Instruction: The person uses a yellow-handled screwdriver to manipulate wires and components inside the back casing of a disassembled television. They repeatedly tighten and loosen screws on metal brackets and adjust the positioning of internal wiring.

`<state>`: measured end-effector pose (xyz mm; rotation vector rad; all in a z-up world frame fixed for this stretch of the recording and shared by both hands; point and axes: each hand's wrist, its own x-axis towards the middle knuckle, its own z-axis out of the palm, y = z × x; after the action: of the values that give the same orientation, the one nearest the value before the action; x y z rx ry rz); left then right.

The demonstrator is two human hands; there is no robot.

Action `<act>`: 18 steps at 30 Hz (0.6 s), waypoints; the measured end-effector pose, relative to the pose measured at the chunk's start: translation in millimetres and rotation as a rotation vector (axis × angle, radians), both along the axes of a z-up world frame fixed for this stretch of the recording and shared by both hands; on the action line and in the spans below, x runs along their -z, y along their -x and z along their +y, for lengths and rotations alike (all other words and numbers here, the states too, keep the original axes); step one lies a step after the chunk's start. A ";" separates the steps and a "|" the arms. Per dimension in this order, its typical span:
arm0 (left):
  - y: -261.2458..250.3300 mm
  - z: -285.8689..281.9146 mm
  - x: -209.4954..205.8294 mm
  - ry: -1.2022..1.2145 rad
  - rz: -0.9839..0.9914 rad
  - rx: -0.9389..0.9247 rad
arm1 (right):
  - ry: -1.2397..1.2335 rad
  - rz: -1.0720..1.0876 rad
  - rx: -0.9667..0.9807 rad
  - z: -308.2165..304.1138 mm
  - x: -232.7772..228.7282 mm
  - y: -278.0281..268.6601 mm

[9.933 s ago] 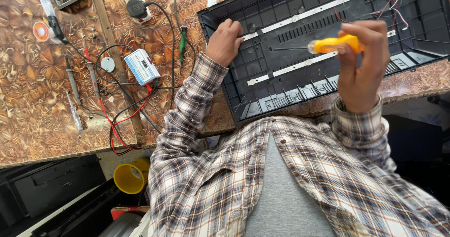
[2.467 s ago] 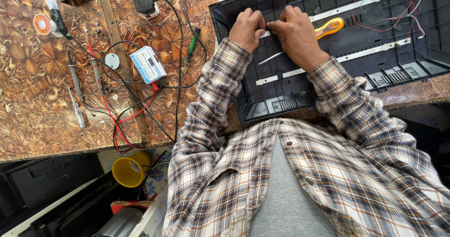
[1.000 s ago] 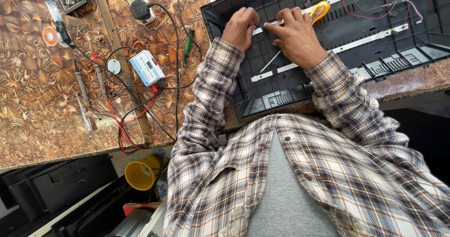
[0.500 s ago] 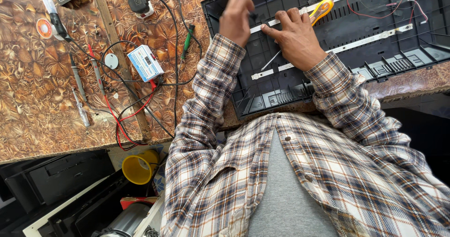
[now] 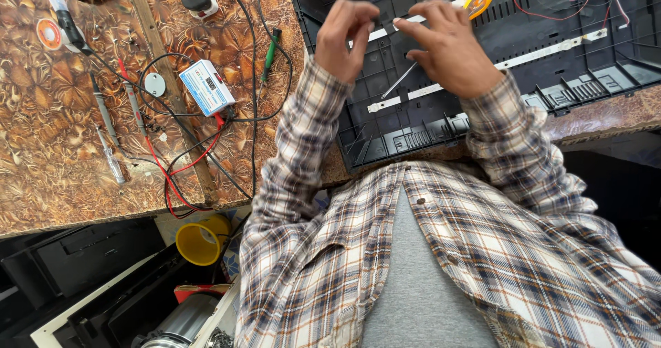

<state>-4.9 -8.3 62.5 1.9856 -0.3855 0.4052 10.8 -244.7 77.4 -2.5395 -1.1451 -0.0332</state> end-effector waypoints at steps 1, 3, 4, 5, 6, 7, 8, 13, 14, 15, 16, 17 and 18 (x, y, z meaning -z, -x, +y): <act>5.2 0.0 4.3 -0.026 0.027 0.035 | -0.134 0.038 0.018 -3.4 -10.6 3.0; 27.7 3.0 4.4 -0.063 0.094 0.070 | -0.146 0.061 0.008 -12.9 -22.7 15.9; 39.9 4.3 4.7 -0.100 0.159 0.103 | -0.157 0.083 -0.004 -17.8 -28.5 23.1; 49.6 6.3 11.2 -0.100 0.163 0.107 | -0.157 0.088 0.000 -22.3 -17.4 32.2; 59.5 8.2 17.5 -0.050 0.150 0.166 | -0.137 0.139 -0.049 -26.9 -6.6 41.6; 68.4 10.0 23.7 0.001 0.134 0.226 | -0.117 0.187 -0.097 -31.6 4.0 50.5; 73.8 10.7 19.2 0.001 0.137 0.232 | -0.117 0.189 -0.092 -28.0 11.5 57.1; 92.7 9.8 13.0 -0.023 0.255 0.238 | -0.017 0.118 -0.020 -17.8 31.4 80.3; 92.7 7.7 10.3 -0.021 0.257 0.240 | -0.015 0.119 -0.018 -17.0 32.5 80.3; 92.2 6.1 7.4 -0.032 0.267 0.227 | 0.007 0.126 -0.001 -15.7 33.7 80.8; 91.7 4.5 4.3 -0.044 0.277 0.213 | 0.029 0.133 0.016 -14.5 34.7 81.3; 91.8 3.7 2.7 -0.042 0.273 0.218 | 0.031 0.129 0.021 -13.0 32.2 81.9; 91.8 3.0 1.2 -0.073 0.284 0.207 | 0.052 0.108 0.026 -11.3 29.8 82.4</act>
<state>-96.7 -5.3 61.3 2.0145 -0.4231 -0.0227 -71.5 -256.0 47.6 -2.5670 -1.0852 0.1276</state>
